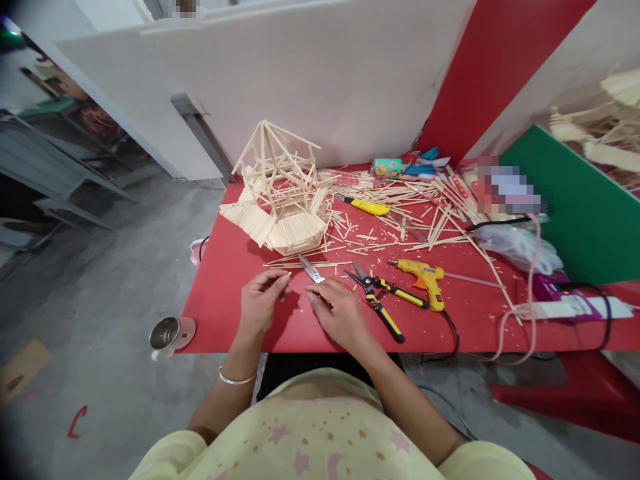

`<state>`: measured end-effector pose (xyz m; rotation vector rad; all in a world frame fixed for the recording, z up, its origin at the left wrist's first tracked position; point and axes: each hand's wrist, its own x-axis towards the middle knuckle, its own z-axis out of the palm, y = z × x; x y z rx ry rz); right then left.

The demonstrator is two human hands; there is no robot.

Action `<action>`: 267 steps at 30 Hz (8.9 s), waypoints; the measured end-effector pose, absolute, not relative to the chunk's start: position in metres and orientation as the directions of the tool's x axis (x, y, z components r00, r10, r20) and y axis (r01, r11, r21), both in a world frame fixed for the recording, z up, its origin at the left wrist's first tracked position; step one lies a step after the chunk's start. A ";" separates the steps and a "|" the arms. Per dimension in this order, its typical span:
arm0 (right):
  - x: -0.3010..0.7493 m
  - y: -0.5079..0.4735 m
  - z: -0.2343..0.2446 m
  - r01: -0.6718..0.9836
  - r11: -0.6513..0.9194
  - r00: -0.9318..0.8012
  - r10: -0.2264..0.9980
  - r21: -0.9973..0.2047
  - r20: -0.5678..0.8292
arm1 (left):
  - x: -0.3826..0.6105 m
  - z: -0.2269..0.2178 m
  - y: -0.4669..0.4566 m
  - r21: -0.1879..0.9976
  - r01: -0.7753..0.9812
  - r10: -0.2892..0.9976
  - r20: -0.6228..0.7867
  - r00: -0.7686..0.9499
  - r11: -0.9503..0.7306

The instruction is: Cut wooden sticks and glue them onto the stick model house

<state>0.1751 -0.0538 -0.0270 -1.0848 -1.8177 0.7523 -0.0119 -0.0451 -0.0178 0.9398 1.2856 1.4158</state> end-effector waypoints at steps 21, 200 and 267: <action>0.164 -0.051 -0.028 0.424 0.469 -0.326 0.877 -0.774 0.353 | -0.029 -0.027 -0.037 0.992 -0.105 0.914 0.017 -0.406 -0.065; 0.163 0.002 -0.017 0.515 0.247 -0.086 0.968 -0.821 0.238 | 0.005 -0.075 0.005 0.888 -0.420 0.981 -0.187 0.046 0.189; 0.143 0.040 -0.033 0.878 0.146 -0.209 0.974 -0.457 -0.089 | -0.038 -0.096 0.032 0.802 0.594 0.818 0.302 -0.490 0.060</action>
